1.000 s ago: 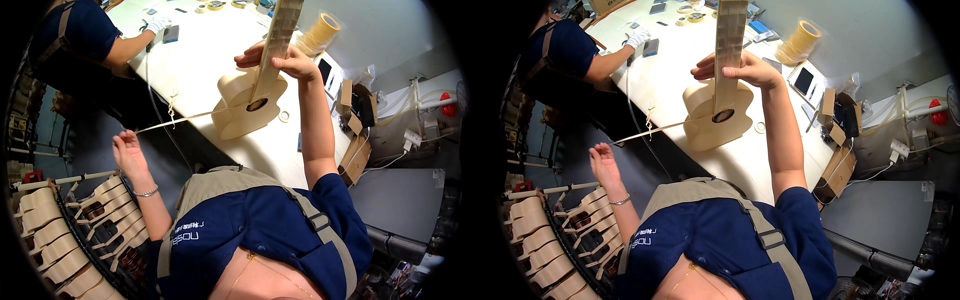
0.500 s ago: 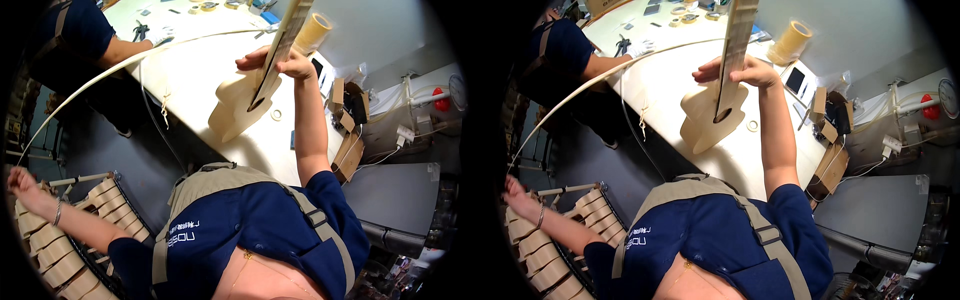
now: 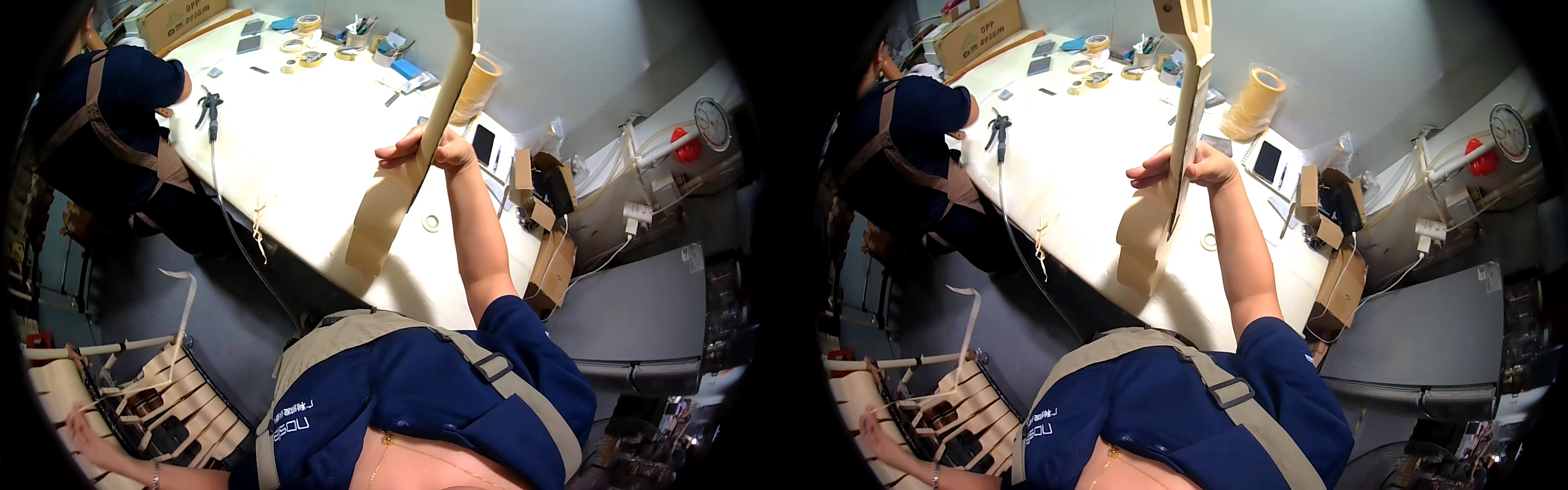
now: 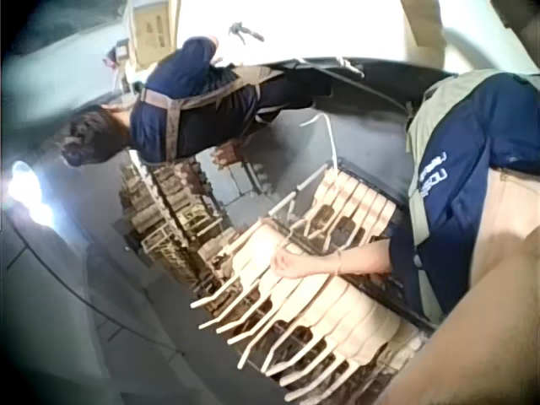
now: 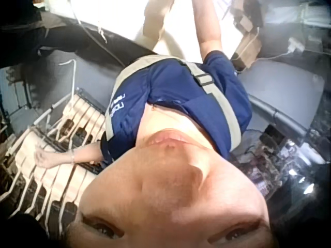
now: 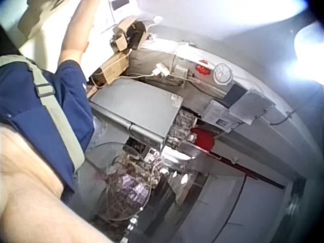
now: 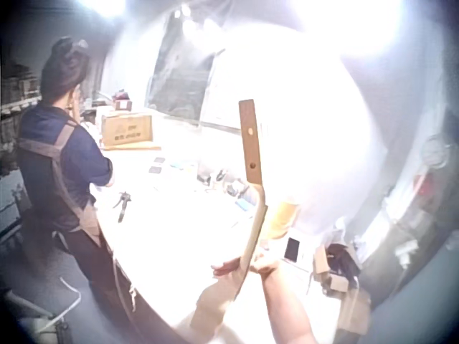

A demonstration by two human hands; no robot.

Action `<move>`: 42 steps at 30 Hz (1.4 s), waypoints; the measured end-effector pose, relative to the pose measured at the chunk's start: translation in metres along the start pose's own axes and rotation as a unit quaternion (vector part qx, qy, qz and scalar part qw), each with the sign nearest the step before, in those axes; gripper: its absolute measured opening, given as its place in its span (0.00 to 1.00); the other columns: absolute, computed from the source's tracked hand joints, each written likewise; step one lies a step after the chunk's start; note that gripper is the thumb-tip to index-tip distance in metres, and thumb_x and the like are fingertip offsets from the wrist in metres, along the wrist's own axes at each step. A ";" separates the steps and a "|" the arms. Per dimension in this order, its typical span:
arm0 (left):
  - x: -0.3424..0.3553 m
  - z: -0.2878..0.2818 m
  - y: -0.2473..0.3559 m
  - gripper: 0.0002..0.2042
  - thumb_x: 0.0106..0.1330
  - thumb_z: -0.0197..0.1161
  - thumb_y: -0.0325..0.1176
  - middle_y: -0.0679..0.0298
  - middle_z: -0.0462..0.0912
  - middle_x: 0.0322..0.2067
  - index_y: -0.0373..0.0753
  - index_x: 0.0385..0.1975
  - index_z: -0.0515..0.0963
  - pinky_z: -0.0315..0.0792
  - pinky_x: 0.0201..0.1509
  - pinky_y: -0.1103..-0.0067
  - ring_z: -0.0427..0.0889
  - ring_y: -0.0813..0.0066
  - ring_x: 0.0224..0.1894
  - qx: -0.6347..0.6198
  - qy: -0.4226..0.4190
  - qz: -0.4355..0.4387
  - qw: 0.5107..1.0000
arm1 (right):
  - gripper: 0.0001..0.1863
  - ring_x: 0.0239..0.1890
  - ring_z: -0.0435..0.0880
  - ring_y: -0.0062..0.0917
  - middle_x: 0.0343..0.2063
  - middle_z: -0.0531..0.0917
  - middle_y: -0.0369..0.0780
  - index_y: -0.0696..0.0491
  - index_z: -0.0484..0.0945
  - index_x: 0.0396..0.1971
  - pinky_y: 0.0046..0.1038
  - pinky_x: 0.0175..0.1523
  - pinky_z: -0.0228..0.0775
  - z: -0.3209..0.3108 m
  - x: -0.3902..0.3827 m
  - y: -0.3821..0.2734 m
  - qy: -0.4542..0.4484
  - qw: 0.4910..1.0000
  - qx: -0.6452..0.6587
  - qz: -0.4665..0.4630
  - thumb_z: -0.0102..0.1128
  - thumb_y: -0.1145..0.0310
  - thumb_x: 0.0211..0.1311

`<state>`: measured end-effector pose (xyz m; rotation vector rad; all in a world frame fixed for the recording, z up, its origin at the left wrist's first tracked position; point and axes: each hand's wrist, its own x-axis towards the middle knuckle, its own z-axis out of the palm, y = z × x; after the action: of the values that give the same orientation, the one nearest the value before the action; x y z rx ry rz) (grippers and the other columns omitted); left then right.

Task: The person picks up unfinished guitar necks from a rack and smooths the edges and surfaces using a sanding block. They rotate the necks to access different sides and then place the finished pieces back onto the rack.

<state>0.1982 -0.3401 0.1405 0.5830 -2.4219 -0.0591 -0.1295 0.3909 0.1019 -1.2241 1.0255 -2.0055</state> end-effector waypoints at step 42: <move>0.090 0.131 0.556 0.15 0.55 0.62 0.20 0.62 0.78 0.26 0.39 0.43 0.78 0.71 0.28 0.81 0.77 0.73 0.27 -0.766 -0.002 0.369 0.527 | 0.21 0.32 0.72 0.15 0.27 0.76 0.35 0.56 0.68 0.43 0.17 0.38 0.64 0.076 0.064 0.088 0.571 0.722 -0.387 -0.059 0.54 0.53 0.62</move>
<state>-0.1626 0.1096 0.1903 -1.2142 -1.4298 -1.5574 -0.0805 0.2688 0.0800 -0.1304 2.6135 -2.4943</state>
